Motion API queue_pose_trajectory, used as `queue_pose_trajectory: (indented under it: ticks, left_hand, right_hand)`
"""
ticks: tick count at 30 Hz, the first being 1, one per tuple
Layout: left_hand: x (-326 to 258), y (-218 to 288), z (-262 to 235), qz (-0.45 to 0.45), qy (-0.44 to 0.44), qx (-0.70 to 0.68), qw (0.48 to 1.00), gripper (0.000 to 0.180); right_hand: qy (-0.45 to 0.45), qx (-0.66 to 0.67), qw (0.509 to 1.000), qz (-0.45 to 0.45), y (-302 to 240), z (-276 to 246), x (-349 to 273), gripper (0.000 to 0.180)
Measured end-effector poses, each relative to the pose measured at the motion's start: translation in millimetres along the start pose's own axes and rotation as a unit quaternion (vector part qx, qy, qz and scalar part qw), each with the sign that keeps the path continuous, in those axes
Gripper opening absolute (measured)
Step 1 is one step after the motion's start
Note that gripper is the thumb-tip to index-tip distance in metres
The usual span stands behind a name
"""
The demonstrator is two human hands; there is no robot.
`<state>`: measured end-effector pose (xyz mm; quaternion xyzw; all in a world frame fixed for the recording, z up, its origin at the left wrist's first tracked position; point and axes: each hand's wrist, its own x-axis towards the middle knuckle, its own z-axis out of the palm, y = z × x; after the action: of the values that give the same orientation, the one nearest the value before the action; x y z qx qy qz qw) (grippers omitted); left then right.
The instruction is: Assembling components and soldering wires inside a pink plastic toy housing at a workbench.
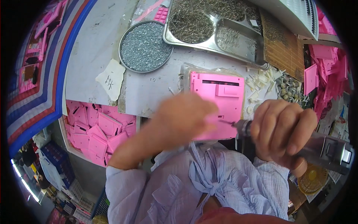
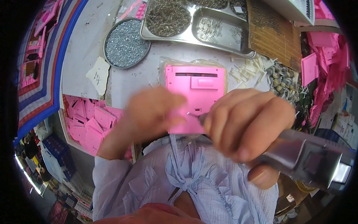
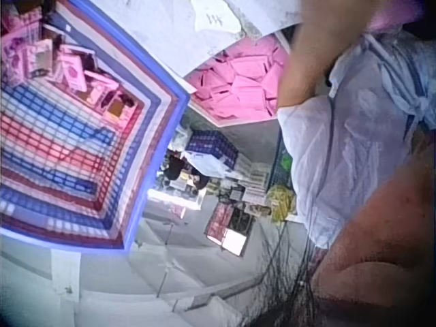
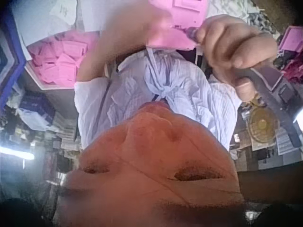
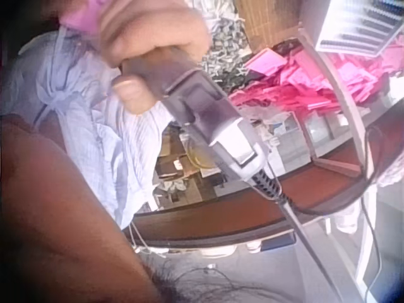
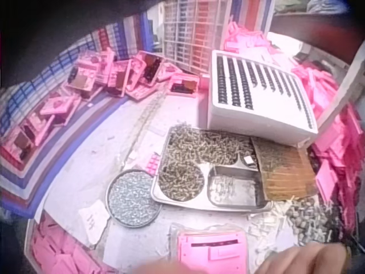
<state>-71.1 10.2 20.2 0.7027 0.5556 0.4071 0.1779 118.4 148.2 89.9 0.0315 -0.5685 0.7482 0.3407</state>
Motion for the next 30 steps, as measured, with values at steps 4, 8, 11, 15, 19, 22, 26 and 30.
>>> queue_pose_trajectory:
  ticks: [4,8,11,15,19,22,26,30]
  left_hand:
    - [15,-92,-52,-0.135,0.080,0.330,0.931,0.024]
    - [11,-108,-53,-0.156,0.057,0.341,0.925,0.019]
    - [5,-131,-54,-0.116,0.085,0.372,0.917,0.016]
    - [1,-144,-62,-0.128,0.093,0.398,0.904,0.017]
    - [12,-111,-50,-0.175,0.118,0.257,0.943,0.025]
    - [9,-78,-28,-0.221,0.141,0.058,0.963,0.025]
    - [0,-3,-1,-0.189,0.062,0.043,0.979,0.018]
    - [-7,19,19,-0.098,0.018,-0.008,0.995,0.013]
  right_hand:
    - [0.071,-0.035,0.997,0.000,-3,-3,-13,0.032]
    - [0.089,-0.049,0.995,0.003,-11,-4,-24,0.032]
    - [0.114,-0.051,0.992,-0.007,-15,0,-43,0.034]
    - [0.113,-0.057,0.992,0.027,-24,5,-67,0.038]
    - [0.113,-0.053,0.991,0.053,-33,9,-91,0.036]
    - [0.084,-0.020,0.995,0.041,-29,7,-107,0.031]
    - [0.074,-0.008,0.997,0.015,-20,9,-115,0.027]
    - [0.066,-0.037,0.997,0.017,-17,11,-115,0.023]
